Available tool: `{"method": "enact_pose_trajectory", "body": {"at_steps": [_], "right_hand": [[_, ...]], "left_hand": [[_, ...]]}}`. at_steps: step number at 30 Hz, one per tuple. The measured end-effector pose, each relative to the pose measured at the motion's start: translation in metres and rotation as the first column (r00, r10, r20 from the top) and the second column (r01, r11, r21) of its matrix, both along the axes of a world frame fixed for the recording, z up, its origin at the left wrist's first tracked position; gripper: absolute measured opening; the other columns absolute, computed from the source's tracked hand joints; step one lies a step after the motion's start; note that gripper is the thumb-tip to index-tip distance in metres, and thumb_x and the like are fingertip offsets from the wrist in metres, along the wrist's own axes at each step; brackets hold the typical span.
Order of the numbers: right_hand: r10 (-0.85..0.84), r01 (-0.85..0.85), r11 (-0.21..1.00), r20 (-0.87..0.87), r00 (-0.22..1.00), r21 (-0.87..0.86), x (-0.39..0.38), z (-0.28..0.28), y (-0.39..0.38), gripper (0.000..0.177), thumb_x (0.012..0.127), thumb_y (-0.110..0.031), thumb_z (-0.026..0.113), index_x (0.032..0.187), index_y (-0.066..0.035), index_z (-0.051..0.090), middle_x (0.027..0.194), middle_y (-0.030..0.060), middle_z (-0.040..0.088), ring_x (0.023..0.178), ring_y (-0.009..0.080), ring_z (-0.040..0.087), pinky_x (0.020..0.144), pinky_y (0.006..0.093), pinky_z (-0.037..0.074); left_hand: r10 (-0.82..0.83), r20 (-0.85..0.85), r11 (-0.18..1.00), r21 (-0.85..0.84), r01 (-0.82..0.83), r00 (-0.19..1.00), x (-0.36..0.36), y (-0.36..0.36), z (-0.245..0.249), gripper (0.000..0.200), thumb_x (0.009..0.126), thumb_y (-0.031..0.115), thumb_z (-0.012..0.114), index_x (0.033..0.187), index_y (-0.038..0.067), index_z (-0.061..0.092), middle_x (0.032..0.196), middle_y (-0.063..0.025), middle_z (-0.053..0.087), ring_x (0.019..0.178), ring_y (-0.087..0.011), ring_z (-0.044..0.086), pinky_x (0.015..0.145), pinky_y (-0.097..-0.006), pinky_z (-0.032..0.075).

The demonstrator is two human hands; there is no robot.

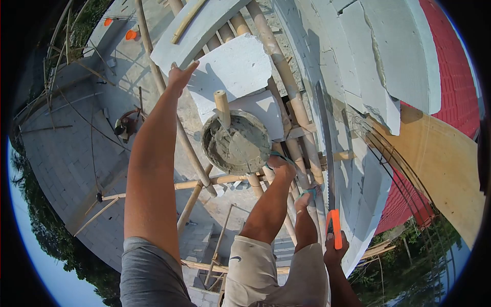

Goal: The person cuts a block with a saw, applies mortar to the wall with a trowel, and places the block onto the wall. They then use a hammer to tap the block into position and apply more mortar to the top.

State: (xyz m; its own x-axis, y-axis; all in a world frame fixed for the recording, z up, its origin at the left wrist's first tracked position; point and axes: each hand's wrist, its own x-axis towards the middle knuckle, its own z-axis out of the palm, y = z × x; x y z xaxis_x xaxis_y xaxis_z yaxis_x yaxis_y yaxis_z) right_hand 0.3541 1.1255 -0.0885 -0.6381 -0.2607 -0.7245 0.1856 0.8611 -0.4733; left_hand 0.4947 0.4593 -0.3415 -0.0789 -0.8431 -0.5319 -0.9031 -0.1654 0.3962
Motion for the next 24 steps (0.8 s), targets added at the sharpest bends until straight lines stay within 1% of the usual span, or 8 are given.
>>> {"method": "enact_pose_trajectory", "body": {"at_steps": [1, 3, 7, 10, 14, 17, 21, 24], "right_hand": [[-0.001, 0.001, 1.000, 0.002, 1.000, 0.013, -0.001, 0.003, -0.005, 0.019, 0.091, -0.018, 0.064, 0.090, -0.001, 0.055, 0.072, 0.0090, 0.053, 0.064, 0.0216, 0.053, 0.061, 0.0357, 0.043], [0.065, -0.066, 0.997, -0.043, 0.997, -0.044, -0.006, 0.002, -0.021, 0.020, 0.090, -0.018, 0.066, 0.088, -0.002, 0.055, 0.071, 0.0086, 0.052, 0.063, 0.0207, 0.052, 0.060, 0.0361, 0.042], [0.096, -0.097, 0.990, -0.015, 0.995, -0.099, -0.027, -0.014, -0.067, 0.023, 0.089, -0.018, 0.070, 0.082, -0.003, 0.054, 0.062, 0.0061, 0.050, 0.056, 0.0173, 0.050, 0.056, 0.0338, 0.041], [0.147, -0.147, 0.965, -0.016, 0.989, -0.219, -0.043, -0.026, -0.108, 0.025, 0.091, -0.019, 0.068, 0.081, -0.004, 0.051, 0.061, 0.0001, 0.046, 0.055, 0.0092, 0.040, 0.051, 0.0297, 0.036], [0.097, -0.078, 0.971, 0.076, 0.992, -0.227, -0.054, -0.023, -0.158, 0.026, 0.091, -0.022, 0.069, 0.085, -0.001, 0.055, 0.062, -0.0003, 0.046, 0.058, 0.0092, 0.042, 0.053, 0.0294, 0.036], [0.080, -0.038, 0.973, 0.175, 0.981, -0.230, -0.055, -0.034, -0.164, 0.027, 0.092, -0.024, 0.069, 0.090, 0.001, 0.059, 0.067, 0.0022, 0.054, 0.062, 0.0101, 0.049, 0.057, 0.0296, 0.041], [0.217, -0.178, 0.952, 0.141, 0.966, -0.249, -0.061, -0.052, -0.160, 0.027, 0.090, -0.021, 0.073, 0.107, -0.001, 0.066, 0.072, 0.0091, 0.064, 0.060, 0.0160, 0.058, 0.061, 0.0315, 0.048], [0.210, -0.181, 0.958, 0.112, 0.971, -0.222, -0.066, -0.058, -0.162, 0.036, 0.090, -0.036, 0.073, 0.100, -0.003, 0.067, 0.070, 0.0082, 0.064, 0.063, 0.0152, 0.059, 0.062, 0.0313, 0.048]], "left_hand": [[0.074, -0.195, 0.983, 0.179, -0.038, 0.978, 0.012, 0.011, -0.008, 0.105, 0.070, 0.057, 0.082, 0.141, -0.006, 0.040, 0.132, -0.0240, 0.055, 0.120, -0.0347, 0.058, 0.098, -0.0428, 0.048], [0.347, -0.105, 0.864, 0.421, -0.274, 0.932, 0.019, 0.033, -0.019, 0.099, 0.069, 0.057, 0.084, 0.142, 0.004, 0.043, 0.138, -0.0187, 0.052, 0.125, -0.0348, 0.054, 0.099, -0.0513, 0.045], [0.454, -0.141, 0.849, 0.367, -0.380, 0.880, 0.020, 0.043, -0.026, 0.102, 0.067, 0.058, 0.084, 0.147, 0.010, 0.040, 0.148, -0.0164, 0.044, 0.135, -0.0355, 0.043, 0.106, -0.0578, 0.034], [0.420, -0.127, 0.826, 0.463, -0.321, 0.899, 0.029, 0.032, -0.039, 0.119, 0.063, 0.064, 0.083, 0.154, 0.011, 0.029, 0.157, -0.0194, 0.030, 0.144, -0.0356, 0.029, 0.117, -0.0502, 0.019], [0.548, -0.188, 0.748, 0.547, -0.376, 0.815, 0.034, 0.035, -0.045, 0.127, 0.062, 0.068, 0.083, 0.154, 0.002, 0.024, 0.157, -0.0243, 0.026, 0.143, -0.0343, 0.030, 0.117, -0.0395, 0.022], [0.680, -0.210, 0.673, 0.558, -0.485, 0.702, 0.043, 0.036, -0.046, 0.121, 0.061, 0.065, 0.085, 0.149, 0.000, 0.032, 0.139, -0.0222, 0.047, 0.121, -0.0314, 0.051, 0.102, -0.0420, 0.041], [0.732, -0.376, 0.633, 0.683, -0.364, 0.568, 0.037, 0.043, -0.036, 0.080, 0.075, 0.056, 0.080, 0.135, 0.010, 0.055, 0.131, -0.0064, 0.060, 0.120, -0.0250, 0.057, 0.102, -0.0424, 0.045], [0.629, -0.483, 0.741, 0.610, -0.280, 0.609, 0.013, 0.036, -0.018, 0.065, 0.085, 0.049, 0.073, 0.133, 0.008, 0.056, 0.126, -0.0070, 0.063, 0.114, -0.0240, 0.061, 0.101, -0.0397, 0.047]]}}
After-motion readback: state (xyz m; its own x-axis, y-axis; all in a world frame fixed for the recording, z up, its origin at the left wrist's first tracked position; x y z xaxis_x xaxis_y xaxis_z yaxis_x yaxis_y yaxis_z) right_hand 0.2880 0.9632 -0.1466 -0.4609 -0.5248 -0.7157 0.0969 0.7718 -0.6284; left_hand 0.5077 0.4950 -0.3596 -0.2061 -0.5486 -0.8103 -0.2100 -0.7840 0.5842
